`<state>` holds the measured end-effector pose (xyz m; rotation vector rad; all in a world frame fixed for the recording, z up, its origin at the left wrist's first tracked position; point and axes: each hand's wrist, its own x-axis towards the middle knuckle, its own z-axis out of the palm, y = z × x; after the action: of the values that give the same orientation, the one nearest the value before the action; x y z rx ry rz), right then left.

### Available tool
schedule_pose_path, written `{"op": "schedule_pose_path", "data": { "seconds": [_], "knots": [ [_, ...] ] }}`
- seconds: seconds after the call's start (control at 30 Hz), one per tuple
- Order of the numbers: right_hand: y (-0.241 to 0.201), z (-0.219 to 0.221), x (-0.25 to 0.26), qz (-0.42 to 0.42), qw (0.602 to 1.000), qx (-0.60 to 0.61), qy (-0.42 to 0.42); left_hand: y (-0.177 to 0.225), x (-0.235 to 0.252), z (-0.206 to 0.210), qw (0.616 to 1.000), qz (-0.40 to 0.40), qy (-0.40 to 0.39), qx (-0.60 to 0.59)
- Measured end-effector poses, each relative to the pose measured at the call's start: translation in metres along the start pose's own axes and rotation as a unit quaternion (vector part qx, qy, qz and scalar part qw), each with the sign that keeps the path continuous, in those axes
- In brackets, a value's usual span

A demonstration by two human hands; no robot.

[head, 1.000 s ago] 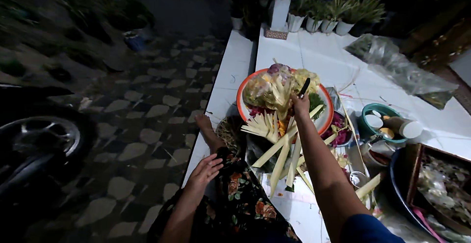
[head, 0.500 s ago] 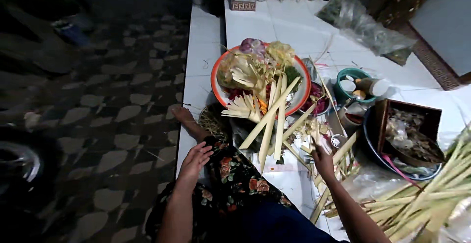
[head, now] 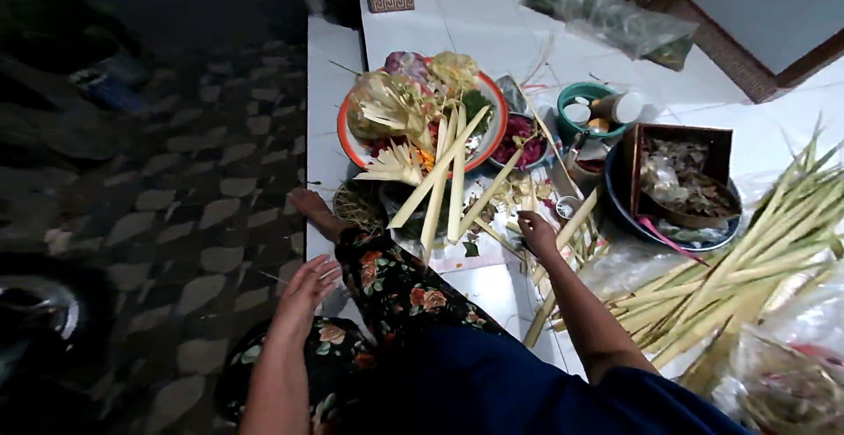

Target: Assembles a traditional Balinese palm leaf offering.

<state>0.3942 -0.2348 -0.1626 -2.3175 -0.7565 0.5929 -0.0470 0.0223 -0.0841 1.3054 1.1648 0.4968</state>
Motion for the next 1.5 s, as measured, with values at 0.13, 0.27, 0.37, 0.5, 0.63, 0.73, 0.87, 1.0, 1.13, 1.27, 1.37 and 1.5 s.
{"op": "schedule_pose_path", "data": {
  "seconds": [0.13,0.27,0.37,0.5,0.63,0.73,0.87,1.0,1.13,1.27,1.37,1.5],
  "knots": [
    [-0.039,0.01,0.03,-0.099,0.986,0.126,0.041,0.01,-0.046,-0.005,0.999,0.01,0.031,-0.032],
    [-0.13,0.008,0.04,-0.283,0.952,0.111,0.04,0.03,-0.062,0.004,0.997,0.022,0.066,-0.043],
    [-0.195,0.027,0.062,-0.401,0.916,0.027,-0.004,0.049,-0.057,0.028,0.997,0.033,0.065,-0.035],
    [-0.25,0.067,0.097,-0.475,0.866,-0.124,-0.097,0.066,-0.042,0.057,0.999,0.035,0.01,0.013],
    [-0.277,0.074,0.124,-0.423,0.847,-0.267,-0.178,0.073,-0.02,0.073,0.998,0.037,-0.046,0.03],
    [-0.285,0.069,0.139,-0.405,0.826,-0.316,-0.232,0.075,0.001,0.081,0.996,0.032,-0.075,0.023],
    [-0.288,0.065,0.146,-0.438,0.823,-0.268,-0.242,0.079,0.035,0.09,0.994,0.018,-0.11,-0.001],
    [-0.294,0.056,0.149,-0.466,0.849,-0.148,-0.199,0.087,0.087,0.101,0.993,0.01,-0.093,-0.069],
    [-0.288,0.038,0.176,-0.443,0.869,-0.102,-0.197,0.104,0.152,0.111,0.993,0.023,-0.068,-0.096],
    [-0.292,0.007,0.163,-0.415,0.893,-0.049,-0.167,0.118,0.172,0.121,0.993,0.069,-0.076,-0.051],
    [-0.296,0.001,0.105,-0.464,0.88,-0.08,-0.064,0.124,0.137,0.125,0.985,0.111,-0.12,-0.059],
    [-0.268,0.041,0.02,-0.528,0.842,-0.068,-0.089,0.105,0.065,0.128,0.983,0.016,-0.1,-0.152]
  ]
}}
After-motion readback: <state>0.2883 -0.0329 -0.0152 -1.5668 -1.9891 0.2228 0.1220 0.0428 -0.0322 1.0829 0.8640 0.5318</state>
